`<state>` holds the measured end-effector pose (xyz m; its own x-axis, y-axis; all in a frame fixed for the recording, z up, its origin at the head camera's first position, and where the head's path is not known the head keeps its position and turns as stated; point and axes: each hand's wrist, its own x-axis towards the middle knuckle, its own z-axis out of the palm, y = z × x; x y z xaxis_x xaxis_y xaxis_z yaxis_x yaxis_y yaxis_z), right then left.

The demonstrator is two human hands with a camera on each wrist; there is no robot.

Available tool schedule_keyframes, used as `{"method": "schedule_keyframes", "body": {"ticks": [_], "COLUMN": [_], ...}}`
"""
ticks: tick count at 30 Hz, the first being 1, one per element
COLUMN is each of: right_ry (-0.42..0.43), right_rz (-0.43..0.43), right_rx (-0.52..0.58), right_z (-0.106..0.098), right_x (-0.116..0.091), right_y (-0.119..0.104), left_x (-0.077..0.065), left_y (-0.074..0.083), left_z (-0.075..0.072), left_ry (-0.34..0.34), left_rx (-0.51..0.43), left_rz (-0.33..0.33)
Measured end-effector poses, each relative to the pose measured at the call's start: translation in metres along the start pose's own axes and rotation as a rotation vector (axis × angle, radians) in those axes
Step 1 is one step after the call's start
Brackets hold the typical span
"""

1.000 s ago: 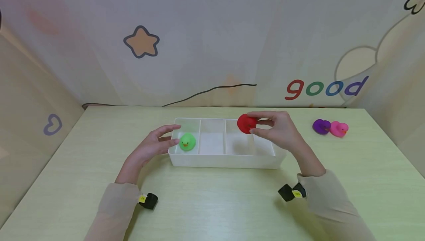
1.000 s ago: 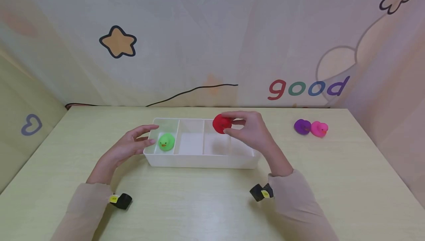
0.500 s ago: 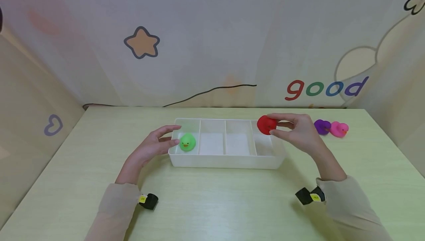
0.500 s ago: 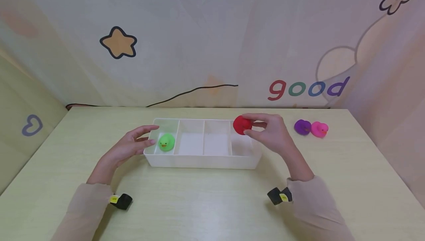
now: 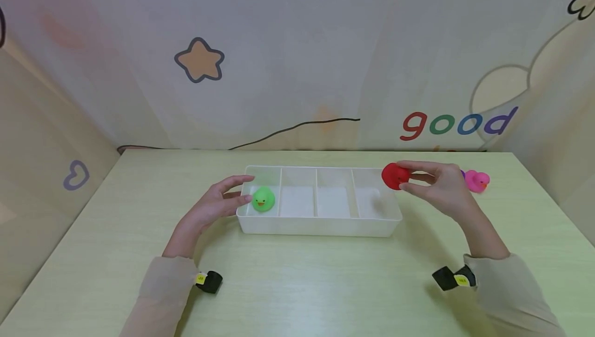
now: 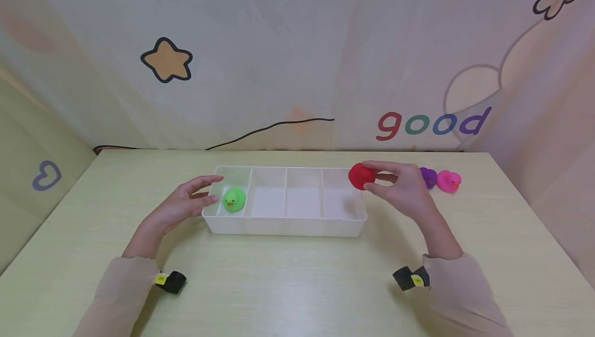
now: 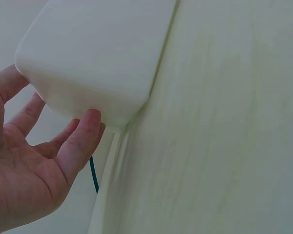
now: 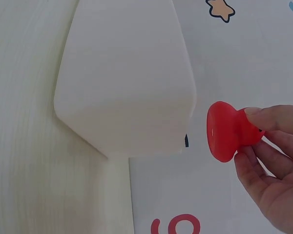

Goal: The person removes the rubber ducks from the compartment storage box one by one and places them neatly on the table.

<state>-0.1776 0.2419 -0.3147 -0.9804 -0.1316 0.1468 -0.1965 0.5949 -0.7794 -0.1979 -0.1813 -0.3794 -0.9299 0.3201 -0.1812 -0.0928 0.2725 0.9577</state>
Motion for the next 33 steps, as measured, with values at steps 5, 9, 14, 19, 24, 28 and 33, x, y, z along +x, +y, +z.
{"method": "schedule_keyframes", "body": {"ticks": [5,9,14,19,24,28,33], "right_ry": [0.021,0.047,0.084,0.103,0.138,0.183,0.159], "right_rz": [0.027,0.029,0.034,0.063,0.113,0.142,0.174], "right_rx": [-0.05,-0.1,-0.111,-0.095,-0.101,-0.14,-0.125], "right_z": [-0.01,-0.017,-0.026,-0.034,-0.044,-0.051,-0.06], "right_x": [-0.003,-0.006,-0.009,-0.007,0.01,0.019,0.012], "right_y": [0.01,0.018,0.028,0.052,0.128,0.181,0.171], "left_x": [0.0,0.0,0.0,0.0,0.0,0.0,0.001], "left_y": [0.0,0.0,-0.001,-0.001,-0.001,-0.002,-0.002], "left_z": [0.0,0.0,0.0,0.0,0.0,0.0,-0.001], "left_ry": [0.001,0.001,0.001,-0.001,-0.001,-0.004,-0.005], "left_rx": [-0.003,-0.001,-0.004,-0.016,-0.02,-0.015,-0.009], "left_rz": [-0.001,-0.004,-0.005,-0.005,-0.004,-0.002,0.0]}}
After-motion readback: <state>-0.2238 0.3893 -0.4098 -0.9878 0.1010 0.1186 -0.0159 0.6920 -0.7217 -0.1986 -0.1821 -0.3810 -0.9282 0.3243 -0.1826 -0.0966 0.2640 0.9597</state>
